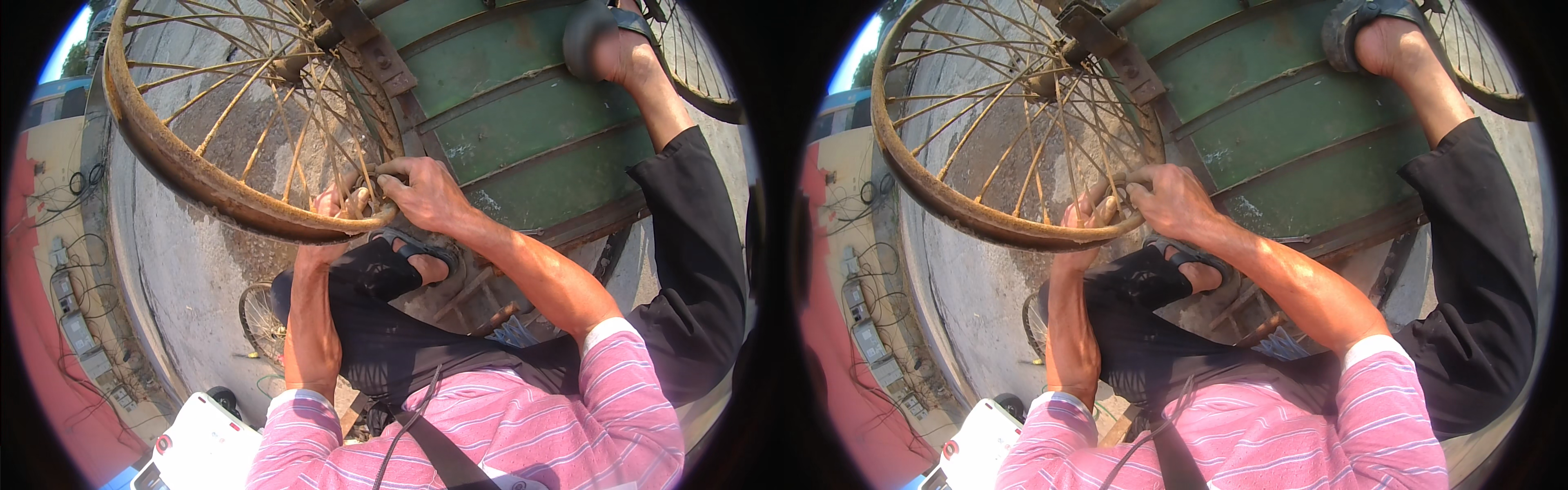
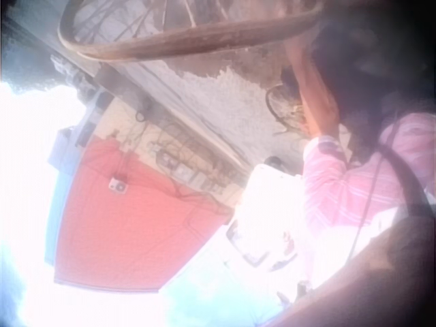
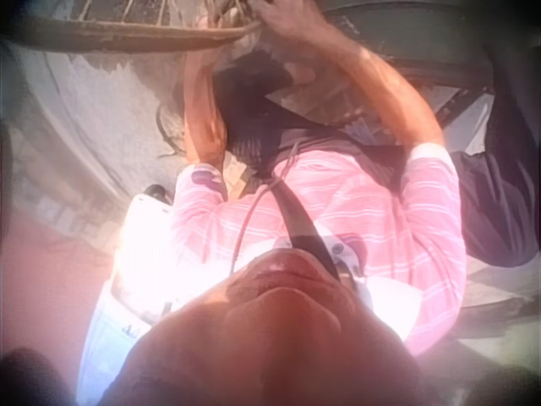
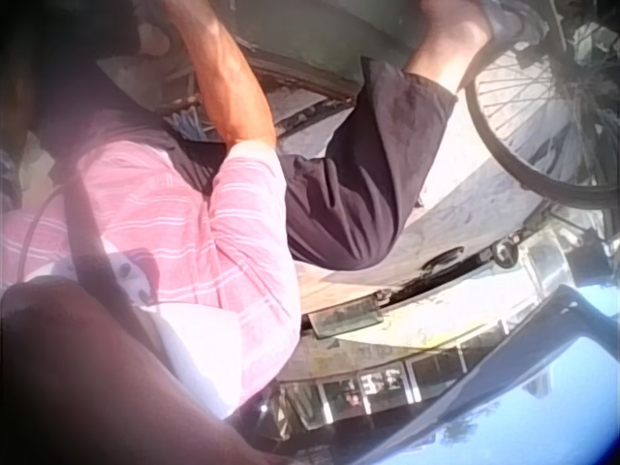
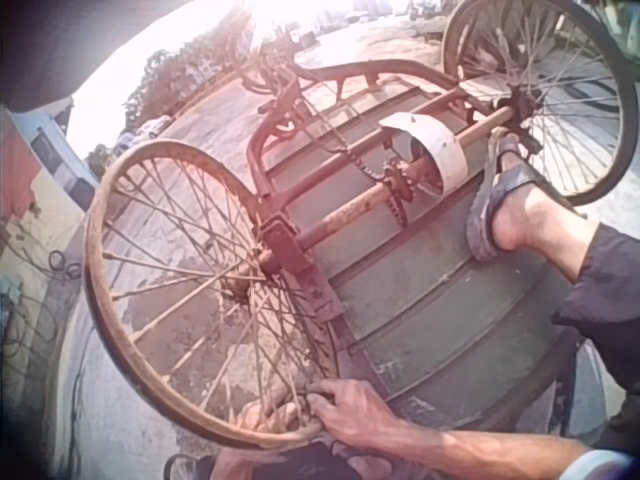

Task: The person is seated on a green metal cart and repeatedly adjusts the spokes of a bicycle wheel using a spoke wrench. The wheel is mounted on the cart, and the person rotates it to access different sections while tightening or loosening the spoke nipples.

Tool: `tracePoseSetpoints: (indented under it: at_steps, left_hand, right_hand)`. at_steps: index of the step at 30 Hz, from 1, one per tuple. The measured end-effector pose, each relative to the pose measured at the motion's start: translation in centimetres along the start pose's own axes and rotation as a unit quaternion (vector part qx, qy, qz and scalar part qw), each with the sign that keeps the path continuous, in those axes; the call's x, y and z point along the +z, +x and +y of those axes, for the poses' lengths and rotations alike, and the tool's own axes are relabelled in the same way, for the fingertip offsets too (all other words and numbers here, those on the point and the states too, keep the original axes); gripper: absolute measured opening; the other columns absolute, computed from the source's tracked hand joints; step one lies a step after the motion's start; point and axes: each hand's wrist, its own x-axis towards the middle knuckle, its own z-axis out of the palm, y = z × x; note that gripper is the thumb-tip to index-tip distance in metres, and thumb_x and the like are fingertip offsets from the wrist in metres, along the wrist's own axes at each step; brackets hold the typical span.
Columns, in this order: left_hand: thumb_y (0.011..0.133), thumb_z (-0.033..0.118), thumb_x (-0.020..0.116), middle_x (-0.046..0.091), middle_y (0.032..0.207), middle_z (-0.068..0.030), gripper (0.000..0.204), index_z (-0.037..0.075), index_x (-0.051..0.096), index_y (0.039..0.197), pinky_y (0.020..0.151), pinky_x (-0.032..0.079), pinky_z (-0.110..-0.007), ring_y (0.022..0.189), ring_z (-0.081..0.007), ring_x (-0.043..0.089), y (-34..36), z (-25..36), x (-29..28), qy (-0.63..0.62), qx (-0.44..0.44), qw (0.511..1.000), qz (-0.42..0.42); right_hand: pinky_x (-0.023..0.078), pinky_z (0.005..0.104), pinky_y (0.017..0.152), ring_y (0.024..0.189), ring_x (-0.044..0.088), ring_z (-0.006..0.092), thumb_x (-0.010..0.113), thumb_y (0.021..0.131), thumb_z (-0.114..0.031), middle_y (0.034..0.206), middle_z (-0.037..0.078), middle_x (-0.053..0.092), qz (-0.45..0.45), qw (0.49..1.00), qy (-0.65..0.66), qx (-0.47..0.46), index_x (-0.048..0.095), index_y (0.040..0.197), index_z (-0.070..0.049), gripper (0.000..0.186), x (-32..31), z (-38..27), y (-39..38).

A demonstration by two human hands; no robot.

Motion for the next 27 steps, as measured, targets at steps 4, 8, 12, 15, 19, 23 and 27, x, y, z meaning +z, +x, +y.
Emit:
tracePoseSetpoints:
  at_steps: [4, 8, 12, 15, 19, 23, 27]
  left_hand:
    - [0.107, 0.027, 0.064, 0.066, 0.077, 0.0003, 0.043, 0.006, 0.063, 0.145, 0.053, 0.04, -0.028, 0.062, -0.0059, 0.052, 0.0, -0.7, 0.3, 0.018, 0.02, 1.0, 0.009]
    - [0.108, 0.028, 0.063, 0.066, 0.077, 0.0, 0.044, 0.007, 0.062, 0.147, 0.053, 0.04, -0.028, 0.062, -0.0058, 0.053, -0.1, -0.9, 0.4, 0.014, 0.045, 0.999, 0.007]
    - [0.108, 0.031, 0.061, 0.068, 0.079, -0.0012, 0.045, 0.007, 0.063, 0.146, 0.058, 0.046, -0.032, 0.066, -0.0096, 0.058, -0.1, -0.3, 0.2, 0.045, 0.086, 0.995, -0.002]
    - [0.107, 0.031, 0.063, 0.071, 0.099, -0.009, 0.046, 0.001, 0.062, 0.142, 0.079, 0.053, -0.033, 0.092, -0.0163, 0.065, -0.2, -0.1, -0.2, -0.04, 0.017, 0.999, -0.019]
    - [0.11, 0.037, 0.057, 0.072, 0.108, -0.0117, 0.049, -0.003, 0.061, 0.139, 0.087, 0.056, -0.033, 0.102, -0.0175, 0.069, 0.4, 0.0, -0.4, 0.005, 0.009, 1.0, 0.005]
    - [0.111, 0.04, 0.05, 0.072, 0.102, -0.0119, 0.046, -0.001, 0.066, 0.127, 0.072, 0.059, -0.04, 0.084, -0.0236, 0.07, 3.3, -0.2, 1.7, -0.435, -0.115, 0.867, 0.216]
    - [0.113, 0.042, 0.043, 0.068, 0.096, -0.0102, 0.047, 0.001, 0.065, 0.119, 0.07, 0.057, -0.041, 0.08, -0.0229, 0.065, 5.2, 3.8, 1.9, -0.473, -0.136, 0.835, 0.248]
  right_hand:
    - [0.056, 0.0481, 0.091, 0.1, 0.074, 0.0433, 0.065, 0.096, -0.028, 0.103, 0.027, 0.076, 0.001, 1.0, -0.009, -0.027, 0.076, 0.12, 0.003, 0.04, 0.5, 0.5, 0.1]
    - [0.056, 0.0513, 0.089, 0.099, 0.072, 0.047, 0.064, 0.096, -0.028, 0.101, 0.028, 0.075, 0.0, 0.999, -0.012, -0.043, 0.076, 0.119, 0.002, 0.04, 0.6, 0.7, 0.2]
    - [0.056, 0.0459, 0.092, 0.104, 0.074, 0.0404, 0.063, 0.099, -0.027, 0.109, 0.026, 0.076, -0.009, 0.999, -0.036, -0.027, 0.073, 0.12, 0.004, 0.039, 0.5, 0.5, 0.0]
    - [0.056, 0.0458, 0.092, 0.103, 0.074, 0.0401, 0.062, 0.098, -0.027, 0.107, 0.026, 0.076, -0.022, 0.999, -0.024, -0.005, 0.072, 0.119, 0.005, 0.04, 0.4, 0.0, -0.1]
    - [0.056, 0.0449, 0.091, 0.102, 0.075, 0.0382, 0.063, 0.097, -0.027, 0.106, 0.026, 0.076, -0.022, 1.0, -0.015, -0.006, 0.072, 0.12, 0.006, 0.041, 0.4, -0.1, -0.1]
    - [0.056, 0.0444, 0.091, 0.103, 0.075, 0.0362, 0.063, 0.097, -0.027, 0.107, 0.025, 0.077, -0.008, 1.0, 0.009, -0.003, 0.072, 0.12, 0.006, 0.041, 0.8, -0.3, -0.5]
    - [0.056, 0.0438, 0.091, 0.103, 0.075, 0.035, 0.064, 0.096, -0.026, 0.109, 0.025, 0.077, -0.009, 1.0, -0.002, 0.009, 0.071, 0.121, 0.006, 0.042, 0.6, -0.2, -0.4]
